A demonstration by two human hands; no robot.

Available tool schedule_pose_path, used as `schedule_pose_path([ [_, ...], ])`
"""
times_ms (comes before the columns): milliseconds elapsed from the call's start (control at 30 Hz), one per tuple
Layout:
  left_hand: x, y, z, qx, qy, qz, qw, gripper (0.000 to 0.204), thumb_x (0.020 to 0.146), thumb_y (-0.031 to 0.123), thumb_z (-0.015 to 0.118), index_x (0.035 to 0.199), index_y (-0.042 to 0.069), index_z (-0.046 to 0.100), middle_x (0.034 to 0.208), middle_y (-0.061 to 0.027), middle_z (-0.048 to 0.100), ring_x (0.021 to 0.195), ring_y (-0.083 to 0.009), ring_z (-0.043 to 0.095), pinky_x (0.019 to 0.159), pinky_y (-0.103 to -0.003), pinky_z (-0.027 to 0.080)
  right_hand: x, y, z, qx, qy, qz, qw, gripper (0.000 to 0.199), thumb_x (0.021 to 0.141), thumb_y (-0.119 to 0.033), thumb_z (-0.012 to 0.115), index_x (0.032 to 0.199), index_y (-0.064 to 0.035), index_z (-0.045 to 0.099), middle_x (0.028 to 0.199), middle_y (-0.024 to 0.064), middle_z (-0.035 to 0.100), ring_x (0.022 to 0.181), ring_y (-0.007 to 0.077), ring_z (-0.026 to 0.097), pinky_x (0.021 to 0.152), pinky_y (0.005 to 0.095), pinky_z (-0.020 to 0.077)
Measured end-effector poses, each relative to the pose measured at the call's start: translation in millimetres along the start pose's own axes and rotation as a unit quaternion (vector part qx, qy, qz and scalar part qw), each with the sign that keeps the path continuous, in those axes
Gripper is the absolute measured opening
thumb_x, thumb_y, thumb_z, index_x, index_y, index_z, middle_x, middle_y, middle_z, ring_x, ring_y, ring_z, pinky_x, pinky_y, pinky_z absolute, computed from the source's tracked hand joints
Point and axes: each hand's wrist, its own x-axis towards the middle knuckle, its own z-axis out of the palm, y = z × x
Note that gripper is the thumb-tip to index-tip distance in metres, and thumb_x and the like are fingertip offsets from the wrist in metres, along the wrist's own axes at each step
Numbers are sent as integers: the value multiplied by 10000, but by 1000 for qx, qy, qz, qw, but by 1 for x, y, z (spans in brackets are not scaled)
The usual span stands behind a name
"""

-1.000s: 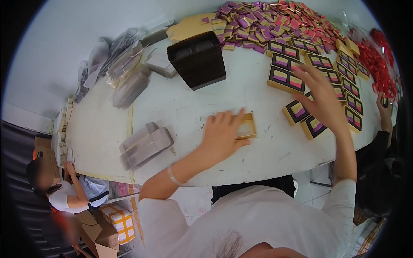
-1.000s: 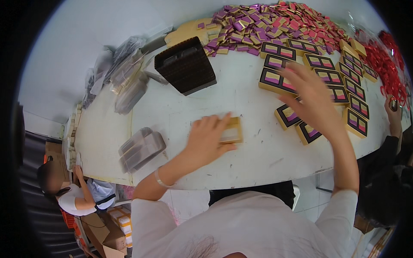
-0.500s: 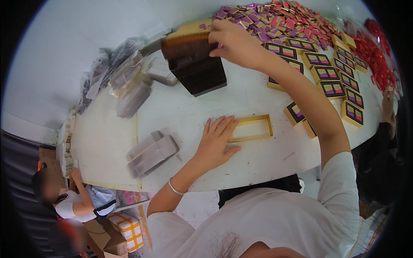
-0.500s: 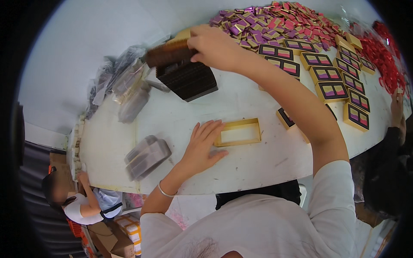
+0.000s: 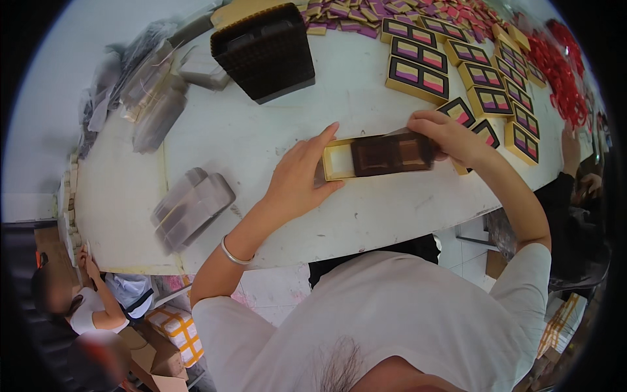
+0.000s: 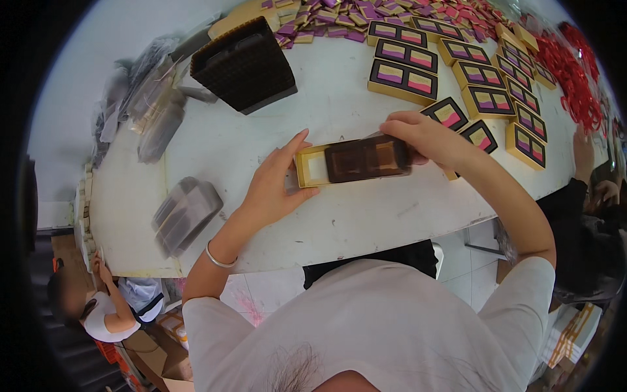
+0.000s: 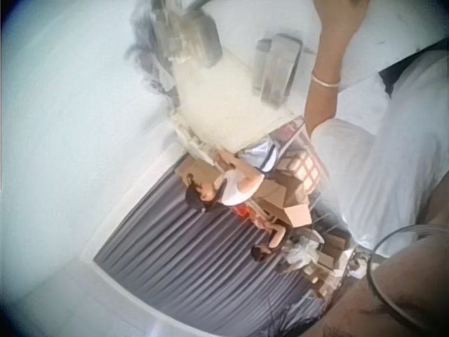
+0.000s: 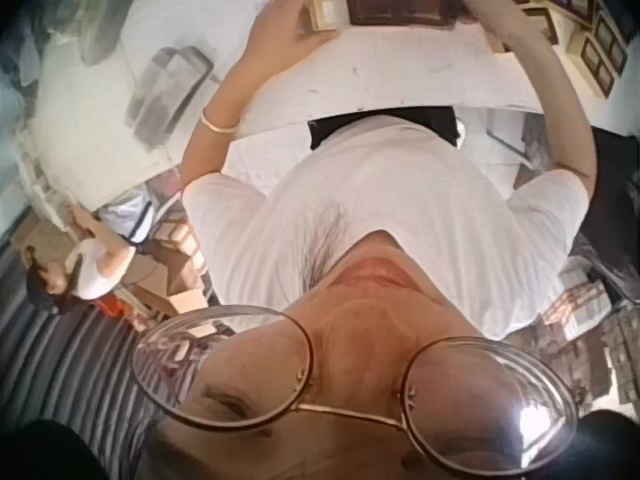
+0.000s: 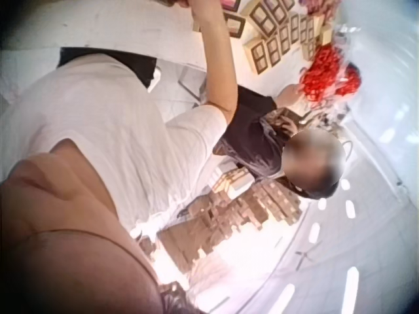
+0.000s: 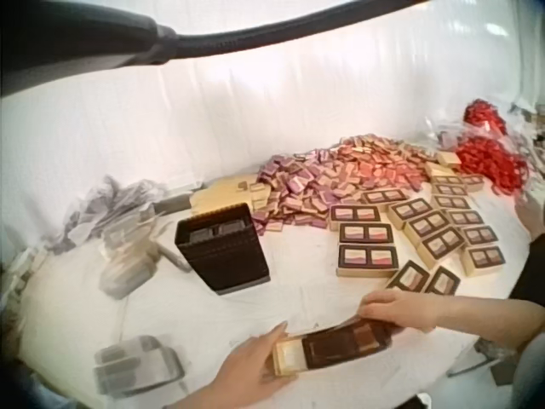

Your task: The person assembles small rectangular cosmetic palettes by placing two colored inserts into each black tray and then closing the lid. The person handles the trays and inserts by hand, working at a white table with many similar items nearby.

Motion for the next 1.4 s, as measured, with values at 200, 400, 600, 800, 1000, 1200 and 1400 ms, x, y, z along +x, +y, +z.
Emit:
schedule_pose_path([
  [200,0,9,-1,-11,-58,-30,998,812,710,125,764,1411,121,354,1292,-97,488,914,-254,594,805,-348,502,-9,2,20,-333,33,-333,881,359,930,-262,560,1230,-76,493,957,91,542,716,173,551,604,282,470],
  [400,6,-2,-9,-55,-86,6,995,748,699,80,756,1365,81,417,1297,-106,478,1016,-267,575,825,-352,501,-25,0,19,-362,-88,-257,892,261,780,-95,647,1004,38,629,999,149,564,800,246,597,698,317,507],
  [600,16,0,-14,-63,-115,7,991,738,657,64,776,1320,43,453,1260,-103,500,1009,-288,576,829,-346,498,-10,5,15,-644,-9,-650,403,198,687,-131,646,807,24,613,806,103,560,683,149,570,548,240,474],
  [800,19,-6,-18,-100,-127,-19,987,774,632,59,796,1333,94,471,1242,-70,511,904,-206,552,742,-295,490,-10,7,21,-692,14,-639,336,218,704,-105,623,875,30,628,891,157,586,689,168,577,576,240,478],
  [1000,17,-6,-19,-101,-136,-26,985,748,634,59,791,1315,89,483,1239,-66,513,902,-205,553,745,-294,486,-1,3,12,-603,-119,-564,552,144,708,-140,607,770,-13,579,804,72,472,762,189,556,612,270,488],
  [1200,18,-9,-17,-116,-125,-10,985,730,642,85,792,1308,83,492,1224,-72,518,928,-222,563,771,-300,486,-24,27,38,-734,-10,-552,394,511,898,-462,514,932,37,620,1031,142,525,899,266,494,775,384,446],
  [1400,13,-16,-5,-93,-77,20,992,747,629,151,814,1300,64,497,1175,-90,527,949,-226,579,786,-308,499,-22,0,37,-549,-66,-455,698,442,834,-448,595,832,-6,603,889,117,553,779,269,563,653,369,472],
])
